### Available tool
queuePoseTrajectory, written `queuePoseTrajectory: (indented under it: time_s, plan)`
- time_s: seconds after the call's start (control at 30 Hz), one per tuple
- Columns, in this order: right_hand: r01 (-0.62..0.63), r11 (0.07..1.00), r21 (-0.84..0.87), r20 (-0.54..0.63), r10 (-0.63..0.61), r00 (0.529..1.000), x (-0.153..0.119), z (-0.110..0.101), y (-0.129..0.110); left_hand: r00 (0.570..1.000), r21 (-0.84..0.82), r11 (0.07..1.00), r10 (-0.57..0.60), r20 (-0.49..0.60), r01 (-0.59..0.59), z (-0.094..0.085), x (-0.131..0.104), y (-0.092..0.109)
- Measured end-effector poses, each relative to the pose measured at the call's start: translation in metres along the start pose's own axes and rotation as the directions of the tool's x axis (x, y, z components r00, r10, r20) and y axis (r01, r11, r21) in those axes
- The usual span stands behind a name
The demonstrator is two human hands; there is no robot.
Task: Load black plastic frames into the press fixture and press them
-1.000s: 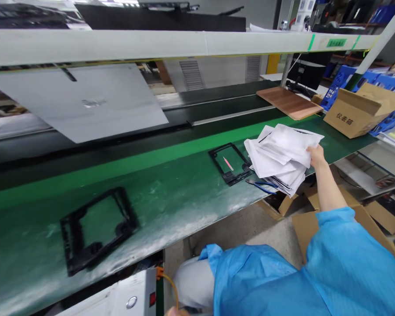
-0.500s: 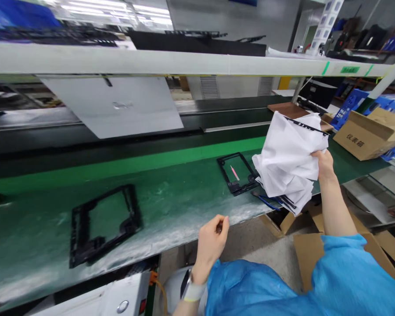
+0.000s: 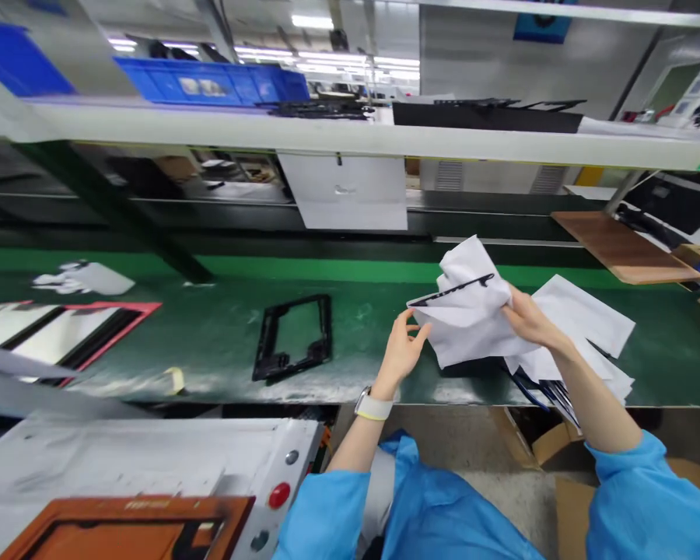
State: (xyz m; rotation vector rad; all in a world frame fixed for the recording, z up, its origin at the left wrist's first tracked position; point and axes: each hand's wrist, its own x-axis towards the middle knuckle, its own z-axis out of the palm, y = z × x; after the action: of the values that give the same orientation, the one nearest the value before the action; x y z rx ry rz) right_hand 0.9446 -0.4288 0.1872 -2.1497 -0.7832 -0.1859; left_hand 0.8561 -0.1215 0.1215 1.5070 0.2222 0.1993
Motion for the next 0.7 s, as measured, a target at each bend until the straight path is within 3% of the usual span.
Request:
queuePoseTrajectory:
  time_s: [0.13,0.3,0.43,0.5,0.53,0.6,0.7]
  plan:
    - [0.070,0.997,-0.020,0.290,-0.062,0.955,-0.024,0.053,-0.033,0.985,-0.171,0.970,-0.165,0.054,0.172,-0.024,0.020,-0.022]
    - [0.114,0.992,0.048,0.507,-0.122,0.853,-0.048,0.098,-0.051,0.935,-0.247,0.903,-0.327,0.139,0.353,-0.050,0.036,-0.017]
    - [0.116,0.970,0.212,0.593,-0.222,0.774,-0.046,0.120,-0.051,0.938,-0.233,0.910,-0.325,0.118,0.344,-0.069,0.038,-0.013]
    - [0.078,0.960,0.269,0.613,-0.233,0.755,-0.044,0.126,-0.048,0.948,-0.222,0.922,-0.305,0.091,0.318,-0.081,0.036,-0.013]
    - [0.055,0.960,0.273,0.607,-0.216,0.765,-0.043,0.129,-0.045,0.952,-0.214,0.928,-0.295,0.080,0.306,-0.087,0.034,-0.013]
    - [0.022,0.971,0.237,0.532,-0.149,0.834,-0.043,0.133,-0.038,0.958,-0.191,0.938,-0.281,0.061,0.288,-0.096,0.028,-0.017]
    - [0.037,0.993,0.112,0.294,-0.068,0.953,-0.046,0.136,-0.025,0.959,-0.130,0.950,-0.284,0.014,0.284,-0.104,0.021,-0.032]
